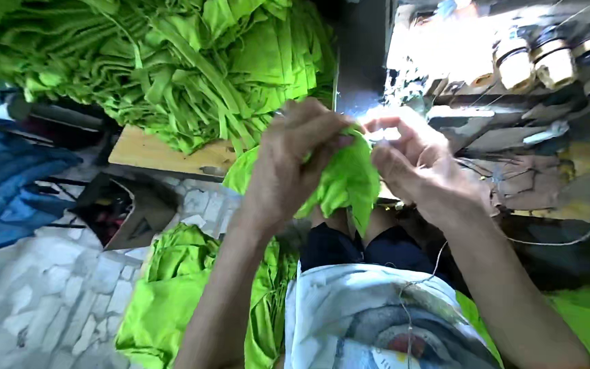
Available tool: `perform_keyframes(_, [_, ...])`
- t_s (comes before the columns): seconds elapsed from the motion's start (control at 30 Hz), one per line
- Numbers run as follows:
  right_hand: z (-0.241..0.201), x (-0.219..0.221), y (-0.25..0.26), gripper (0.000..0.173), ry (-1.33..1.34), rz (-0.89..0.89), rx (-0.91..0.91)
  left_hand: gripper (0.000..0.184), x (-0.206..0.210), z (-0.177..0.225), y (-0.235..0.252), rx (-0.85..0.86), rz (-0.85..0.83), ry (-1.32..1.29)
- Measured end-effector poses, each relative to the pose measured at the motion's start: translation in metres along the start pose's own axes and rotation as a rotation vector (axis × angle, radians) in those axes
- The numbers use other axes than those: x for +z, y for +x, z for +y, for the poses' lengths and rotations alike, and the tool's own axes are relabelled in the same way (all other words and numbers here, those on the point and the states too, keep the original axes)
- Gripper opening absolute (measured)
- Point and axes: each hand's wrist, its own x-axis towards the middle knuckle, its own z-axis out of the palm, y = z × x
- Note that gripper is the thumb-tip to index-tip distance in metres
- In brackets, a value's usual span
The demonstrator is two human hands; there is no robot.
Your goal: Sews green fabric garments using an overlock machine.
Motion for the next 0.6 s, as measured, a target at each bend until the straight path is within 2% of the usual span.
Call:
perform_keyframes(0.03, [0.008,0.007,-0.007,0.022,0.105,-0.016,0.028,0.019,0.009,0.002,-0.001,-0.010,-0.015,-0.028])
perform_keyframes(0.1, [0.023,0.019,-0.019,0.007,0.093,0.076,0.042,0.022,0.022,-0.001,-0.006,-0.070,-0.004,-0.026])
perform_keyframes(0.13, [0.027,0.021,-0.023,0.011,0.073,0.108,0.046,0.025,0.027,-0.002,-0.010,-0.121,0.011,-0.037])
perform_keyframes(0.23, [0.033,0.016,-0.030,0.012,0.103,0.084,0.038,0.016,0.035,-0.004,-0.021,-0.236,0.034,-0.118])
perform_keyframes(0.37, [0.031,0.004,-0.024,0.022,0.450,-0.049,0.133,0.010,0.036,-0.009,-0.025,-0.194,-0.010,-0.411])
perform_keyframes(0.47, [0.034,0.006,-0.021,0.043,0.562,-0.230,0.185,0.015,0.032,-0.003,-0.026,-0.143,-0.064,-0.411])
perform_keyframes(0.5, [0.035,0.010,-0.022,0.041,0.524,-0.220,0.177,0.016,0.030,0.001,-0.028,-0.154,-0.067,-0.380])
perform_keyframes(0.57, [0.038,0.014,-0.024,0.017,0.364,-0.167,0.108,0.015,0.024,0.013,-0.034,-0.207,-0.073,-0.331])
perform_keyframes(0.6, [0.040,0.013,-0.025,0.013,0.291,-0.172,0.063,0.015,0.022,0.017,-0.037,-0.221,-0.082,-0.312])
